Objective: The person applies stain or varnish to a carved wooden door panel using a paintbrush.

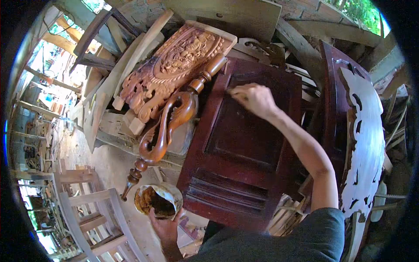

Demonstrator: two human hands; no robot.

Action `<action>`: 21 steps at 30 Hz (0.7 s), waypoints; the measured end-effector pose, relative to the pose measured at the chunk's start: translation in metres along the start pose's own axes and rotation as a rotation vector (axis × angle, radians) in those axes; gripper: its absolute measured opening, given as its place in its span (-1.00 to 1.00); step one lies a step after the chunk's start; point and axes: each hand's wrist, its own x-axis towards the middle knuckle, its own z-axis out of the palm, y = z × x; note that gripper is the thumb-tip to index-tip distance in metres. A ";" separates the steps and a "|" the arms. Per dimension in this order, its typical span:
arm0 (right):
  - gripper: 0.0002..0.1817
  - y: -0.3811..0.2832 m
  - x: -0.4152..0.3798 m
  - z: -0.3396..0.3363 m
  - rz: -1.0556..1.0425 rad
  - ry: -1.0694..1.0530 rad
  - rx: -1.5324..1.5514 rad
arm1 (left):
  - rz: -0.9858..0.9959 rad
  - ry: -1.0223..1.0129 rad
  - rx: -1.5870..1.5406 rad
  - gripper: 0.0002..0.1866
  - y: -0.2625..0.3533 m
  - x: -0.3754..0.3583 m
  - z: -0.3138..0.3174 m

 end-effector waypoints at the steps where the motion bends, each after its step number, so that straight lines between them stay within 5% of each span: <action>1: -0.79 -0.015 0.008 0.002 -0.002 -0.063 0.229 | -0.022 0.041 -0.020 -0.35 0.000 -0.001 0.003; 4: -0.77 -0.018 0.031 0.018 0.018 -0.073 0.628 | -0.020 -0.006 -0.017 -0.36 -0.002 -0.002 0.008; 8: -0.79 0.078 0.076 0.049 0.280 -0.072 0.725 | 0.035 -0.146 0.055 -0.39 -0.011 -0.001 -0.005; 9: -0.77 0.103 0.087 0.051 0.336 -0.051 0.755 | -0.033 -0.005 -0.023 -0.41 -0.014 -0.001 0.001; 13: -0.74 0.125 0.115 0.031 0.522 0.318 0.031 | -0.022 -0.041 0.032 -0.38 -0.021 -0.001 0.005; 17: -0.78 0.123 0.119 0.048 0.198 0.297 0.011 | 0.043 -0.052 0.194 -0.33 -0.029 0.000 0.004; 18: -0.83 0.113 0.121 0.051 0.237 0.059 -0.228 | 0.006 -0.036 0.141 -0.35 -0.029 0.002 0.004; 19: -0.83 0.091 0.114 0.047 0.022 0.017 -0.460 | 0.009 -0.037 0.150 -0.35 -0.028 0.002 0.007; 21: -0.84 0.104 0.111 0.070 -0.406 0.146 -0.401 | -0.040 -0.051 0.086 -0.36 -0.027 0.002 0.016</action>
